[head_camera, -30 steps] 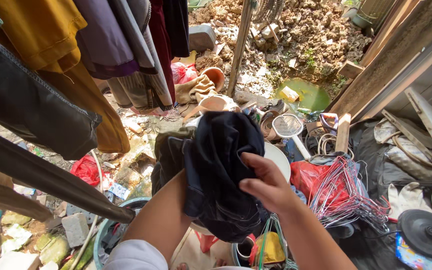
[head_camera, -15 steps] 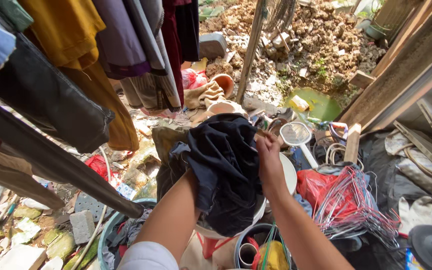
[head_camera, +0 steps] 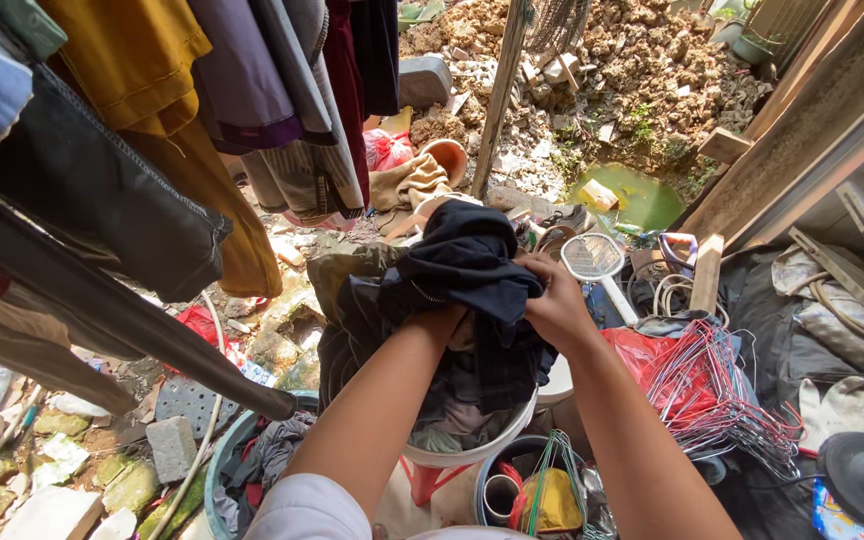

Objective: The person takes various items of clothing from a bucket, places them on wire hangers, and hangs the hangers onto a horizontal metal rod.

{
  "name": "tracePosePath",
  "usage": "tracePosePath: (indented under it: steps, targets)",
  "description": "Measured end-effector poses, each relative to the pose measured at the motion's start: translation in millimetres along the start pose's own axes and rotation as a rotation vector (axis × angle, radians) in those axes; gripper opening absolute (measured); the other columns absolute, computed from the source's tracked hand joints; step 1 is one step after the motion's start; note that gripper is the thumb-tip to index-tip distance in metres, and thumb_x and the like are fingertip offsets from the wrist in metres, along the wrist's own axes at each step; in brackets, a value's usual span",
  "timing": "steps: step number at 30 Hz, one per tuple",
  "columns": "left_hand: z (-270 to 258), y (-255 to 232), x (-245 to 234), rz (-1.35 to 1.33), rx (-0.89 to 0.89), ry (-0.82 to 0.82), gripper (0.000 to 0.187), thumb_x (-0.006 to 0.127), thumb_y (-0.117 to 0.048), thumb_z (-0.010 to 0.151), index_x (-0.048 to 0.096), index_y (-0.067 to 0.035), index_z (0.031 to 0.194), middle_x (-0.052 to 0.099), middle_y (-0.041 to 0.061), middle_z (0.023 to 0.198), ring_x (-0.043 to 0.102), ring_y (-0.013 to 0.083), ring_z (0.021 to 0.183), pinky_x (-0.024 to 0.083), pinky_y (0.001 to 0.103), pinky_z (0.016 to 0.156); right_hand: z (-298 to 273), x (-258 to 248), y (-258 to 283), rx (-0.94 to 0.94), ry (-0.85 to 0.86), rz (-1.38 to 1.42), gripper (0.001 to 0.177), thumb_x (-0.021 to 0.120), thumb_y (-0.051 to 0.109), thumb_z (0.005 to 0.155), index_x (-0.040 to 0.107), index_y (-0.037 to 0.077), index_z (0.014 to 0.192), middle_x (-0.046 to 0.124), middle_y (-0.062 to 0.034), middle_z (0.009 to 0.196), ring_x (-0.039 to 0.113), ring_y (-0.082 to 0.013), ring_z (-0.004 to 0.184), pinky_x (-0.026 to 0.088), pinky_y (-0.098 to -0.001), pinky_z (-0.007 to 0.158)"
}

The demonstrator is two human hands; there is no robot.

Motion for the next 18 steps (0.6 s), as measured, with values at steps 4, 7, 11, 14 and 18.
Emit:
tracePosePath:
  steps: [4,7,11,14,18]
  targets:
    - [17,-10,0,-0.014,0.025,0.009,0.025,0.058,-0.007,0.092,0.062,-0.004,0.116,0.066,0.020,0.114,0.063,0.0364,0.107,0.048,0.043,0.096,-15,15,11,0.006,0.067,0.178,0.049,0.080,0.000,0.075,0.062,-0.002,0.120,0.058,-0.0131,0.149,0.056,-0.0187,0.132,0.042,-0.0306,0.111]
    - [22,-13,-3,-0.017,0.026,0.041,0.025,0.058,-0.008,0.092,0.062,-0.004,0.116,0.066,0.020,0.114,0.063,0.0362,0.107,0.048,0.043,0.096,-28,23,39,-0.123,0.052,0.027,0.060,0.085,0.001,0.069,0.057,0.000,0.121,0.054,-0.0094,0.149,0.054,-0.0177,0.133,0.042,-0.0307,0.108]
    - [4,-1,-2,-0.012,-0.013,0.102,0.025,0.058,-0.008,0.092,0.062,-0.004,0.116,0.066,0.020,0.114,0.063,0.0360,0.107,0.048,0.043,0.096,-46,34,26,0.058,0.118,0.070,0.075,0.084,-0.001,0.064,0.056,0.005,0.133,0.065,-0.0076,0.130,0.060,-0.0138,0.121,0.044,-0.0285,0.106]
    - [7,-2,6,-0.024,-0.008,0.116,0.025,0.058,-0.009,0.092,0.062,-0.004,0.116,0.066,0.020,0.114,0.064,0.0358,0.107,0.049,0.043,0.096,-62,42,24,0.086,0.178,0.084,0.070,0.086,-0.003,0.065,0.056,0.002,0.127,0.063,-0.0094,0.118,0.058,-0.0130,0.113,0.045,-0.0281,0.101]
    - [31,-15,13,-0.042,0.040,0.081,0.025,0.058,-0.009,0.092,0.063,-0.004,0.116,0.067,0.020,0.115,0.064,0.0356,0.107,0.049,0.043,0.096,-55,43,47,0.086,0.187,0.345,0.081,0.086,-0.001,0.063,0.042,0.008,0.130,0.061,-0.0065,0.120,0.059,-0.0112,0.111,0.048,-0.0283,0.096]
Point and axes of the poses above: each hand's wrist, its own z-axis towards the middle knuckle, its own x-axis out of the palm, y = z × x, the point moved 10 cm from there along z, towards the middle knuckle
